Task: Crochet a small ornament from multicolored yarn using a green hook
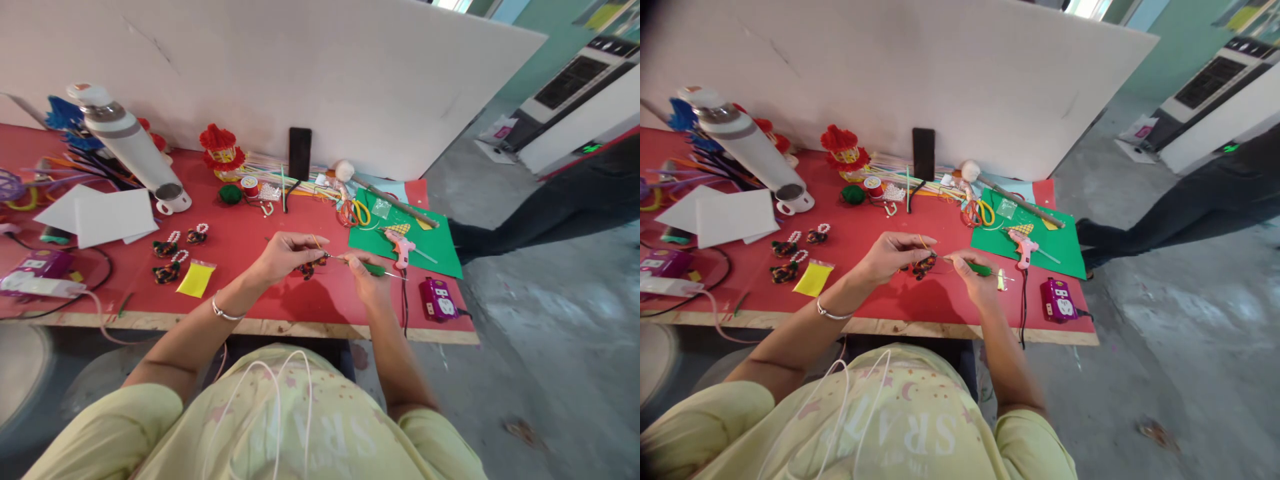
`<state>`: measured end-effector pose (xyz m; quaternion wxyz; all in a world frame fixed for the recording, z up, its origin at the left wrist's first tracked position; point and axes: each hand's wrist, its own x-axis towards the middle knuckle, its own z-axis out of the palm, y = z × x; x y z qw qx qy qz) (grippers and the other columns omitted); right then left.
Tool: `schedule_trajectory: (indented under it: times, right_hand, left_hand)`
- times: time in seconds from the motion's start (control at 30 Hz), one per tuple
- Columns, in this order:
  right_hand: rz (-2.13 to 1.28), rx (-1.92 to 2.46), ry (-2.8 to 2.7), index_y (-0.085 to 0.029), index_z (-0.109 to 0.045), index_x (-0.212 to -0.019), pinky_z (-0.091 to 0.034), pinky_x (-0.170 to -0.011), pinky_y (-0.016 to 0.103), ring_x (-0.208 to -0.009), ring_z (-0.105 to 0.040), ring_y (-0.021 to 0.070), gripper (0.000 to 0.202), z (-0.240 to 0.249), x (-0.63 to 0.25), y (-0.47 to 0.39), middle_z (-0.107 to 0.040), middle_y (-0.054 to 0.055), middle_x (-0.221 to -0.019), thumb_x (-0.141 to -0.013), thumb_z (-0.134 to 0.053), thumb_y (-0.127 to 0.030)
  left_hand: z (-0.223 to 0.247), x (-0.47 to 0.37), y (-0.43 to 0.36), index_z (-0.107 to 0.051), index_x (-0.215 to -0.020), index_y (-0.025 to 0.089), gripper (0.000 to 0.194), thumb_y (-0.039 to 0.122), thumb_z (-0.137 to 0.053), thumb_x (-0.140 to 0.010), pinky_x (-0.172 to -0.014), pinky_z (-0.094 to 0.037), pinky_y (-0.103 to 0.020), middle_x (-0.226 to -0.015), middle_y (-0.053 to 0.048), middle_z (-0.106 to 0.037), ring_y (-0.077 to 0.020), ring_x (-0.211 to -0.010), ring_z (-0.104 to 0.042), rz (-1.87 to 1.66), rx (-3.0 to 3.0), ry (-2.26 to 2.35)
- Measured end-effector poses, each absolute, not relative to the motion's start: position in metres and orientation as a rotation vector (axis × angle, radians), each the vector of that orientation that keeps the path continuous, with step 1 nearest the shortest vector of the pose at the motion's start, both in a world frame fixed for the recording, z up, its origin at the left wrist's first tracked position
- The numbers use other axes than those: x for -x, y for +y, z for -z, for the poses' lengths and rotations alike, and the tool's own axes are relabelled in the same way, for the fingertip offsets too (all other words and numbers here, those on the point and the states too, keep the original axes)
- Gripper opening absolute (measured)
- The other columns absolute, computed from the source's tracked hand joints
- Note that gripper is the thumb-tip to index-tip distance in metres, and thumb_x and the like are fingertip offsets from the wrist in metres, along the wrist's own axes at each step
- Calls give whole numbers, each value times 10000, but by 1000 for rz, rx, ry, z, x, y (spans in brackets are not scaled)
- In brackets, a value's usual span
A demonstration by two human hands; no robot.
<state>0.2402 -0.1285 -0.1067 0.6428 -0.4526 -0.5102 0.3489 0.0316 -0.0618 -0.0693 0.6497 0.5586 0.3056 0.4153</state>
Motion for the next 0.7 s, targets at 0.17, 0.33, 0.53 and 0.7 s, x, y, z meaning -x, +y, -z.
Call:
schedule_trajectory:
  times: [0.17,0.33,0.53,0.7]
  right_hand:
    - [-803,1032,-1166,-332,-832,-882,-605,-879,404,-876,-774,224,147,105,-240,-129,-844,-13,-884,-892,-781,-470]
    - [-803,1051,-1176,-312,-832,-865,-617,-882,418,-872,-778,233,177,105,-239,-129,-844,0,-875,-882,-787,-482]
    - [-824,1072,-1168,-285,-826,-847,-630,-895,438,-863,-780,240,257,104,-238,-128,-840,13,-859,-867,-783,-537]
    - [-860,1042,-1156,-312,-828,-853,-626,-897,436,-862,-782,240,234,104,-236,-128,-842,4,-866,-869,-783,-541]
  left_hand:
    - [71,-32,-61,-863,-1009,169,300,274,-919,-733,-745,-598,-286,-862,-71,-832,-162,-746,-754,-950,-1256,679]
    - [73,-32,-61,-862,-1024,163,350,319,-934,-720,-762,-603,-294,-879,-79,-833,-168,-757,-756,-935,-1236,685]
    - [71,-32,-62,-861,-1016,153,375,338,-952,-703,-742,-593,-287,-856,-78,-828,-166,-740,-750,-926,-1205,684]
    - [66,-33,-64,-859,-996,144,386,352,-962,-688,-728,-593,-294,-844,-80,-823,-171,-733,-746,-901,-1191,702]
